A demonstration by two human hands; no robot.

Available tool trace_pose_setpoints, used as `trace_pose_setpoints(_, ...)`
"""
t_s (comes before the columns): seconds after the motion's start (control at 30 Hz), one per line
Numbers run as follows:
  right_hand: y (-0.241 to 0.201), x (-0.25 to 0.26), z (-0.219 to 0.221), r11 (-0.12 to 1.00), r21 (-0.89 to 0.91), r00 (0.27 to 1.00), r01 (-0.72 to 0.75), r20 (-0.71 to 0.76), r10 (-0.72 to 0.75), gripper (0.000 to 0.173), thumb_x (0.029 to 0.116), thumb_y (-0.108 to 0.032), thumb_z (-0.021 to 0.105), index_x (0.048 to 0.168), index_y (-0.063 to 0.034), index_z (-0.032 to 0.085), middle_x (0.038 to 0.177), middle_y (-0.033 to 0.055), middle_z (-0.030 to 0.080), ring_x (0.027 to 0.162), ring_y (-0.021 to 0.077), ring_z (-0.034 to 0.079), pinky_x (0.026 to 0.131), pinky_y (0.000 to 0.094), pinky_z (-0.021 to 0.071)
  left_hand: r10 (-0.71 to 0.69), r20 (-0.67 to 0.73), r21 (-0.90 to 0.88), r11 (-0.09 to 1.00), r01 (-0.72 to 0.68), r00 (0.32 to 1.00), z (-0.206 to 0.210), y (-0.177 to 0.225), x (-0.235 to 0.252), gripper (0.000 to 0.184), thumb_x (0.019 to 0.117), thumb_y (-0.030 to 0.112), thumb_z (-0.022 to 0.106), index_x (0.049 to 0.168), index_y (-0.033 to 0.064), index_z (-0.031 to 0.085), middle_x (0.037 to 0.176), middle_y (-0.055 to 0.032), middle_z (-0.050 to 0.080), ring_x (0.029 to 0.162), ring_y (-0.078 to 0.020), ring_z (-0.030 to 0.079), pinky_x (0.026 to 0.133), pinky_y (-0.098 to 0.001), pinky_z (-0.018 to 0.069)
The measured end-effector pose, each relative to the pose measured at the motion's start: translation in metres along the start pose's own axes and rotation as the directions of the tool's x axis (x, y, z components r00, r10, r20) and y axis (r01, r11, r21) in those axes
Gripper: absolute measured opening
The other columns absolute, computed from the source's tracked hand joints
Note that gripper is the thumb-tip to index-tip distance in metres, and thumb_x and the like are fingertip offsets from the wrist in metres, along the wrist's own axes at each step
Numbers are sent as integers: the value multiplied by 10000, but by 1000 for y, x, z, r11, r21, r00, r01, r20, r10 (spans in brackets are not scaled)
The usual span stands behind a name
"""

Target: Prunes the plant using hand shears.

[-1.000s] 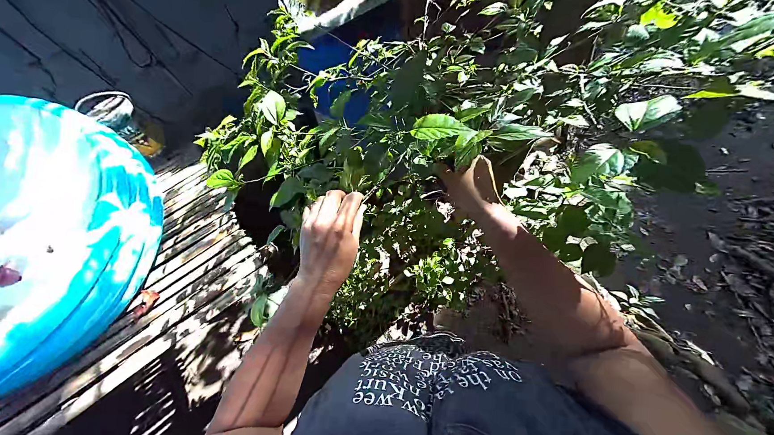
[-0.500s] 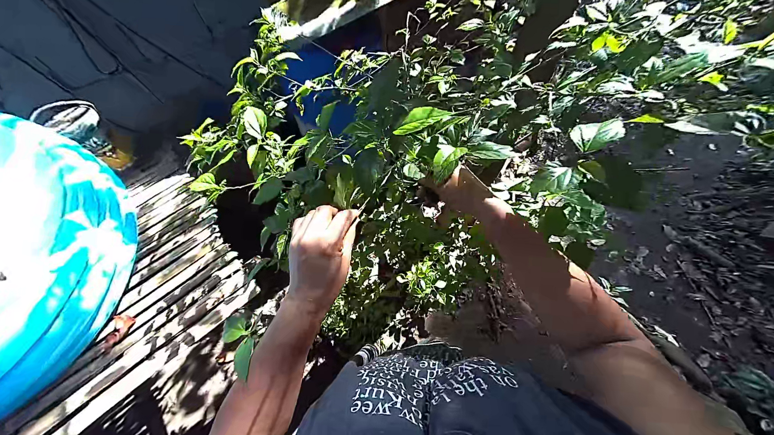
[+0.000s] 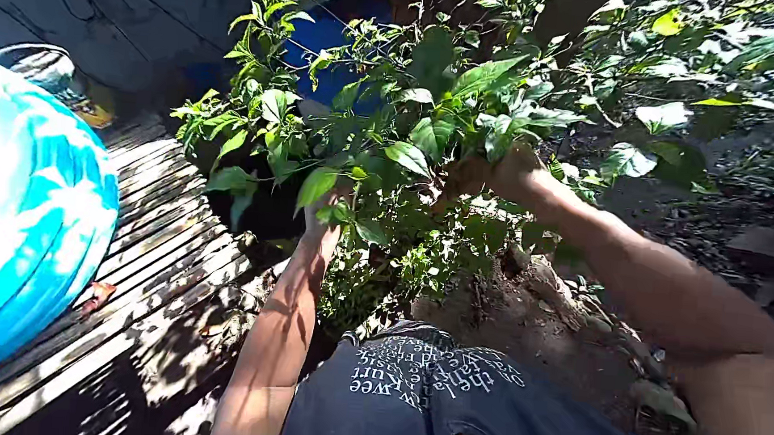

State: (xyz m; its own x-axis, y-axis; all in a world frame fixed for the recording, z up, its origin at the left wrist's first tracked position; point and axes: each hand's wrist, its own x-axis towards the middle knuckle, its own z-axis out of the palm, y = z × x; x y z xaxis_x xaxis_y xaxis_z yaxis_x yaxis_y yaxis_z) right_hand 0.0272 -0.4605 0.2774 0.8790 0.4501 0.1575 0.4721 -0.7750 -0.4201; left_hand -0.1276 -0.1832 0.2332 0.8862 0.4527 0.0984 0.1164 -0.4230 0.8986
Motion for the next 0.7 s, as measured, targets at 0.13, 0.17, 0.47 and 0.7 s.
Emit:
trace_pose_setpoints(0.13, 11, -10, -17, 997, -78, 996, -22, 80, 28, 340, 1079, -291, 515, 1132, 15, 655, 1107, 253, 668, 1045, 451, 656, 879, 675, 490, 157, -165, 313, 944, -99, 974, -7, -29, 43, 316, 1006, 144, 636, 1244, -62, 656, 1205, -271, 679, 1146, -402, 661, 1005, -598, 507)
trace_pose_setpoints(0.17, 13, -16, -18, 997, -81, 994, -17, 104, 25, 325, 1079, -290, 521, 1125, 2, 656, 1075, 245, 673, 1006, 447, 663, 844, 680, 493, 133, -153, 374, 925, -67, 979, -11, -35, 46, 325, 1023, 199, 626, 1247, -34, 658, 1219, -254, 684, 1174, -402, 654, 1034, -602, 494)
trace_pose_setpoints(0.47, 62, -105, 72, 969, -28, 762, -247, 611, 212, 336, 1073, -330, 547, 1226, -50, 652, 980, 182, 707, 892, 338, 694, 858, 596, 531, -179, 85, 677, 732, 75, 980, -36, -105, 34, 297, 1064, 184, 532, 1259, 20, 684, 1251, -282, 663, 1191, -473, 636, 998, -661, 492)
trace_pose_setpoints(0.7, 81, -182, 152, 874, 7, 596, -485, 734, 325, 375, 1078, -296, 524, 1321, -19, 593, 994, 171, 698, 845, 276, 691, 822, 506, 557, -401, 125, 716, 669, 197, 907, -30, -179, 34, 302, 1022, 129, 564, 1283, 25, 673, 1344, -259, 631, 1274, -472, 585, 1040, -689, 456)
